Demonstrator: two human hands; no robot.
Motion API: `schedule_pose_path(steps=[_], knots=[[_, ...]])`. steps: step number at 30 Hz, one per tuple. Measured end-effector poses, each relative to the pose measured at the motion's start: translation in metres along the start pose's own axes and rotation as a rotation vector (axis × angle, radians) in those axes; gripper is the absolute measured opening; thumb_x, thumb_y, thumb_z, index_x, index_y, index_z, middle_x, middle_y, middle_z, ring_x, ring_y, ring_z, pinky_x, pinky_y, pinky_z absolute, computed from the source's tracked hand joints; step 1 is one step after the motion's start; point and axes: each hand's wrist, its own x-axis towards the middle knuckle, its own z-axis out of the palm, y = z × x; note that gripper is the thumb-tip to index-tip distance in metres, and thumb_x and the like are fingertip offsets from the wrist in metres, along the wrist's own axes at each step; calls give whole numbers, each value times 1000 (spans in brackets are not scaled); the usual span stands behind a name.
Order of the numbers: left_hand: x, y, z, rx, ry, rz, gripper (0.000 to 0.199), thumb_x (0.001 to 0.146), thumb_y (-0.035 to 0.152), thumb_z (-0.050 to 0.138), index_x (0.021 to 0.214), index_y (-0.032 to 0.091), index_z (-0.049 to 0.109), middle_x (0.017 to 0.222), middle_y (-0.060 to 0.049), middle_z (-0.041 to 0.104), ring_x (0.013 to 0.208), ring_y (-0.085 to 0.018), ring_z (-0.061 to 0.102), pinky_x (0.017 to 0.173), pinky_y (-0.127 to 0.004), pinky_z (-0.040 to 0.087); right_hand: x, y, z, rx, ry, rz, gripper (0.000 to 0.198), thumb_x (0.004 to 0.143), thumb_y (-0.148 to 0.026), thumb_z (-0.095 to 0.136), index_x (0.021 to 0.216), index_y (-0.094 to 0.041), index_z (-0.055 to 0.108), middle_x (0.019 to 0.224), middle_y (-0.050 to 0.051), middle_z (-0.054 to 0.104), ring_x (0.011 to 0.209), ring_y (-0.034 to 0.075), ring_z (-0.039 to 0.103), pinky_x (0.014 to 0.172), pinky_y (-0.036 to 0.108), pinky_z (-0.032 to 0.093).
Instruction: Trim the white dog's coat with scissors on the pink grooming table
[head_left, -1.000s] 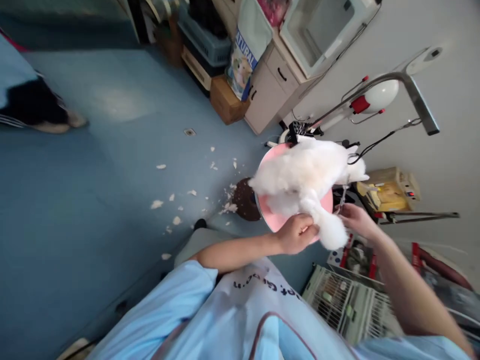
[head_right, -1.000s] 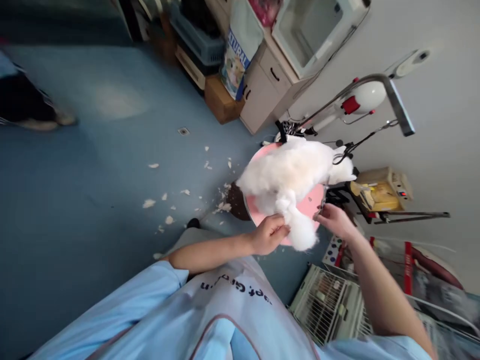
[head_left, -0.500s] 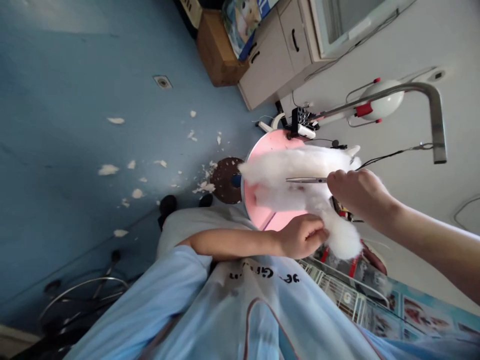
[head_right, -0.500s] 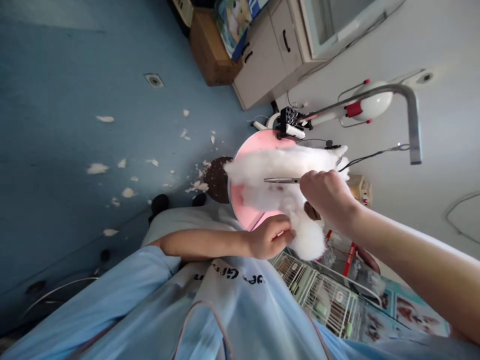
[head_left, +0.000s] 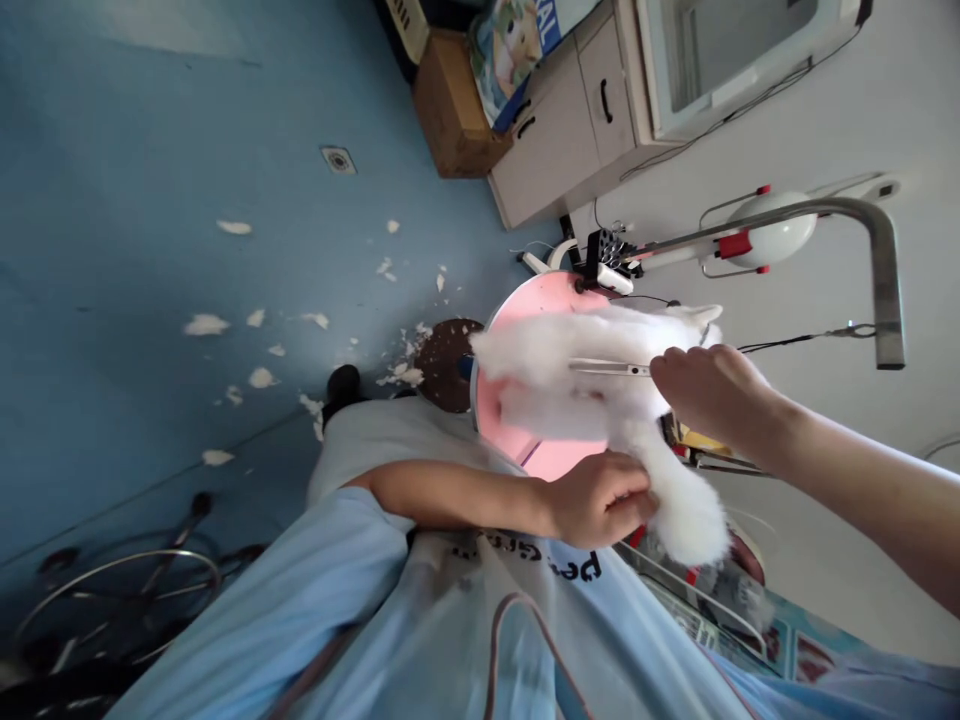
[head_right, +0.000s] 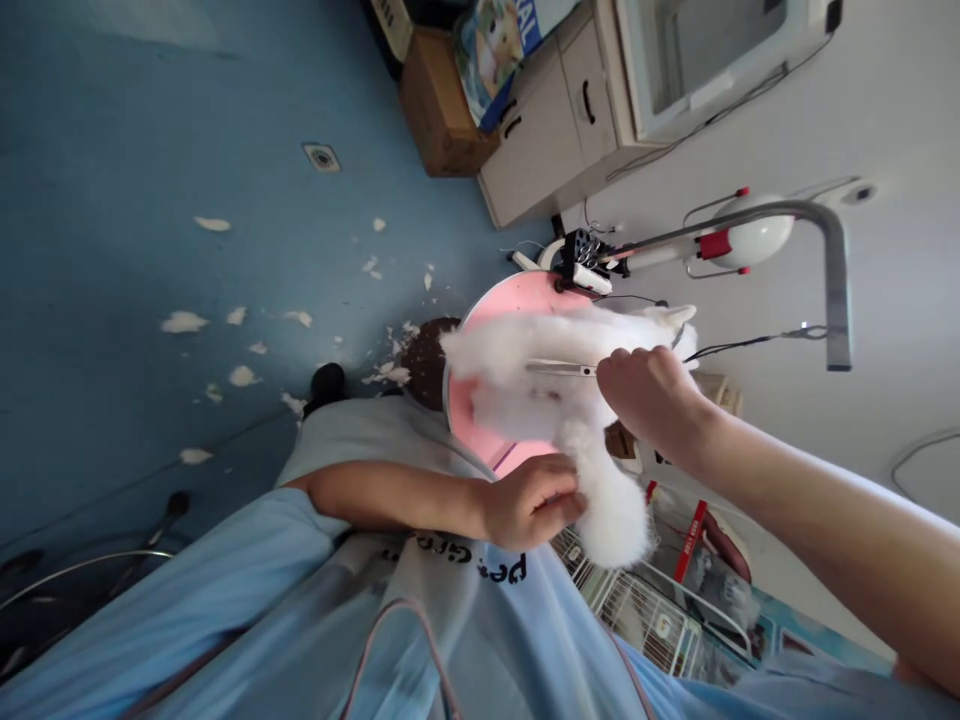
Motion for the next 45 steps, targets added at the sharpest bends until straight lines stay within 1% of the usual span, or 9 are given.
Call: schedule_pose_path(steps=[6,10,15,19,24,27,37,41,45], knots=[[2,3,-8,-24,-76,-60,35,95,29,45,64,20,31,64,-2,45,68,-14,41,70,-29,35,10,10,-4,62,-43,5,17,85,-22,62,95,-10,69,95,18,70,92,34,72,71,37,49],[3,2,-13,-65,-80,-36,35,96,30,44,64,20,32,63,-2,44,67,-14,40,69,-29,35,18,18,-7,89,-129,3,19,84,-7,54,96,-11,68,94,17,71,90,30,73,64,32,45],[6,1,-19,-63,-133,-58,35,95,28,47,65,20,31,62,-1,43,66,-13,39,70,-29,35,25,24,-16,106,-143,-36,26,86,-30,64,101,-9,67,99,18,69,95,34,71,72,37,48],[10,-1,-22,-89,-143,-57,34,94,28,44,64,20,30,62,0,40,65,-13,36,69,-29,32,28,25,-16,78,-164,-57,18,83,-11,59,99,-11,67,96,15,70,88,29,73,64,31,45],[16,-9,-26,-95,-188,-155,34,93,30,44,64,19,31,64,-1,40,65,-12,36,67,-29,29,30,27,-3,107,-76,-50,23,84,-27,63,100,-11,68,99,18,70,93,32,70,74,36,47],[21,-17,-29,-59,-193,-198,33,92,26,45,64,19,30,64,-1,39,66,-13,36,67,-29,27,32,32,6,128,-102,7,17,84,-16,59,98,-11,67,95,17,71,87,29,71,71,34,45],[43,-27,-23,-119,-278,16,37,94,27,42,62,23,24,56,1,34,58,-13,32,63,-32,29,30,37,11,231,-255,-9,22,86,-7,52,100,-11,68,94,16,71,87,31,73,61,32,42],[46,-31,-20,-136,-291,78,37,94,26,41,62,24,23,55,1,35,57,-14,34,63,-32,30,32,28,20,235,-116,-43,22,84,-24,64,99,-10,69,98,19,70,93,31,71,73,35,46],[46,-32,-19,-150,-298,80,36,94,25,42,63,24,24,55,1,36,58,-14,34,63,-32,31,32,21,28,223,-96,-1,16,86,-12,55,95,-10,69,87,17,70,80,26,70,66,31,40]])
